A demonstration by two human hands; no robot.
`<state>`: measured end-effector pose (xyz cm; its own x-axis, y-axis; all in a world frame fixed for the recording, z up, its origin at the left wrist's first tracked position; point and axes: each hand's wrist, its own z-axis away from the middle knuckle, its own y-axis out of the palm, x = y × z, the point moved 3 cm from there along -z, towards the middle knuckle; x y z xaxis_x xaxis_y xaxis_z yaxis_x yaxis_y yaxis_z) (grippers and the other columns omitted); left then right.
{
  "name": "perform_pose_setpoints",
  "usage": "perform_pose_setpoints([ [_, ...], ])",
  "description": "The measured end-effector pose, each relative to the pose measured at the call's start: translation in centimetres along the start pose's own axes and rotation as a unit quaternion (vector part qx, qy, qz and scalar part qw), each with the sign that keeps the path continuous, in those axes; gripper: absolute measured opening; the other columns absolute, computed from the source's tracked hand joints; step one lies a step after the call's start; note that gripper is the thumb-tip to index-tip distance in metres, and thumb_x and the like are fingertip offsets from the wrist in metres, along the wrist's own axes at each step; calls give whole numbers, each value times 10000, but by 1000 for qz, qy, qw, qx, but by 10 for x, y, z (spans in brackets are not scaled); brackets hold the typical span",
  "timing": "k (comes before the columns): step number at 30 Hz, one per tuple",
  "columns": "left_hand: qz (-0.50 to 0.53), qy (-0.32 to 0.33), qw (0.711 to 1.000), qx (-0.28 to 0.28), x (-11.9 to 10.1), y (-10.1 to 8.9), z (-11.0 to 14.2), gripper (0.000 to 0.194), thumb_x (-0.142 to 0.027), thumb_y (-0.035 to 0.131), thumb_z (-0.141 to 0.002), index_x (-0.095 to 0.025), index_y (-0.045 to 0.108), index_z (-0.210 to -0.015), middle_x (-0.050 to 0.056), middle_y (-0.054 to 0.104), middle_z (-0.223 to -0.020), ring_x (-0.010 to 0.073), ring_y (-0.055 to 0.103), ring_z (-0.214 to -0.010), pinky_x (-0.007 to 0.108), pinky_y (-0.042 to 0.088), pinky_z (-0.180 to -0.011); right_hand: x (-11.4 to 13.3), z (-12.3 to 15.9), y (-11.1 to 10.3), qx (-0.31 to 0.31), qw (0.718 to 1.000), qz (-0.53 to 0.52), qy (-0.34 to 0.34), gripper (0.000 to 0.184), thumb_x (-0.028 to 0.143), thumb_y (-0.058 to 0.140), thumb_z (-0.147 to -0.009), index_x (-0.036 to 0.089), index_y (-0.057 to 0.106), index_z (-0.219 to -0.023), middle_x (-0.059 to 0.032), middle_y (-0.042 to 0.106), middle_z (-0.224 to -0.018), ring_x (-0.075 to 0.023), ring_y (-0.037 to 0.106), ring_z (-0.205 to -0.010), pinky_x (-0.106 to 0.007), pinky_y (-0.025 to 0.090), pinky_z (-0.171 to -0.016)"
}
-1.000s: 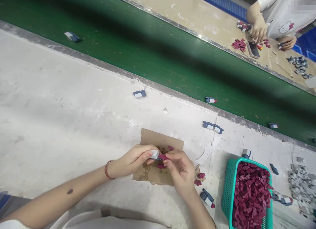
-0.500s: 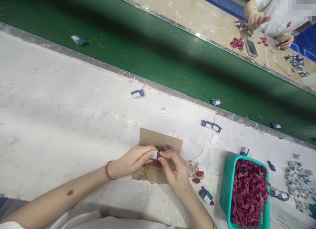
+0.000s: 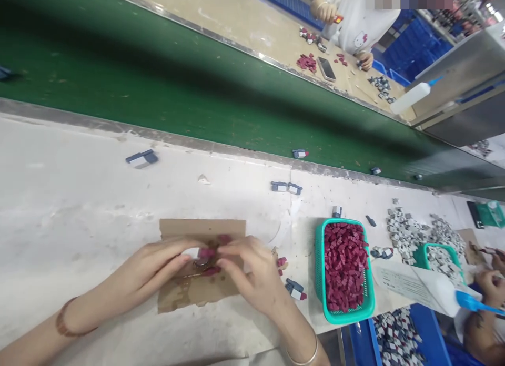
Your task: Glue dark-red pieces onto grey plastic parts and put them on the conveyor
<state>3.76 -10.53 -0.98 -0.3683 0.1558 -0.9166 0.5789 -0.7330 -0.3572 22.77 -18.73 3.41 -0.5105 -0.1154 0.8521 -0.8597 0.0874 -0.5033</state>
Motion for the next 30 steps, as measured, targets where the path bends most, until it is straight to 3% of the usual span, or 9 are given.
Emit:
perform_pose_setpoints([
  [2,-51,1,998,-24,-7,-15,-13,280,-423,487,-900,-344,684,-1083,13,740,-1078,289,669,-963,324,505,-769,-5,14,-38,-85,992,82,44,165,210,485,-966,239,647,-978,-42,712,-921,-189,649,-883,-322,515,-793],
  [4,-101,-8,993,-68,-15,-33,-33,325,-458,486,-897,-340,639,-1158,10,702,-1169,303,641,-1023,343,497,-779,-15,35,-81,-180,954,212,115,189,187,464,-953,231,649,-953,-63,677,-931,-218,606,-907,-361,488,-806],
  [5,-120,-6,988,-96,-18,-41,-47,359,-496,491,-880,-329,626,-1168,16,689,-1181,309,638,-999,355,493,-762,-21,46,-99,-193,929,283,144,183,206,472,-944,223,653,-967,-82,657,-968,-244,580,-944,-395,473,-829],
  [9,-182,33,962,-199,-24,-64,-110,506,-606,448,-815,-278,612,-1163,65,676,-1141,322,632,-903,420,479,-768,-47,79,-141,-140,854,464,188,245,259,453,-927,205,677,-1011,-120,579,-1006,-295,506,-932,-447,462,-799],
  [14,-249,90,939,-220,-21,-68,-179,542,-506,356,-884,-139,592,-1205,170,627,-1157,348,553,-1102,513,433,-929,-61,85,-148,-85,835,515,172,273,253,416,-954,212,684,-987,-113,562,-985,-282,511,-885,-420,472,-777],
  [18,-279,143,929,-199,-31,-49,-196,454,-419,391,-901,-124,581,-1188,183,545,-1278,364,381,-1283,550,277,-1093,-66,83,-155,-62,853,498,144,356,319,355,-996,224,682,-893,-95,594,-904,-266,553,-837,-401,471,-743],
  [21,-288,202,928,-122,-46,-15,-193,371,-375,468,-897,-134,596,-1148,150,575,-1254,320,436,-1229,500,316,-1087,-68,83,-162,-76,884,444,128,399,407,356,-999,215,677,-860,-95,634,-871,-263,589,-825,-403,476,-750],
  [26,-231,241,942,38,-65,49,-190,312,-316,571,-874,-140,597,-1130,145,614,-1163,307,530,-1091,454,428,-964,-61,81,-160,-200,935,219,194,283,452,533,-917,210,674,-874,-68,707,-850,-221,650,-762,-337,512,-691],
  [30,-177,212,960,41,-69,66,-191,225,-206,528,-868,-128,622,-1058,151,628,-1070,314,565,-1047,467,431,-950,-48,73,-139,-288,929,22,231,262,459,641,-836,201,665,-799,-11,669,-650,-170,623,-588,-280,506,-583],
])
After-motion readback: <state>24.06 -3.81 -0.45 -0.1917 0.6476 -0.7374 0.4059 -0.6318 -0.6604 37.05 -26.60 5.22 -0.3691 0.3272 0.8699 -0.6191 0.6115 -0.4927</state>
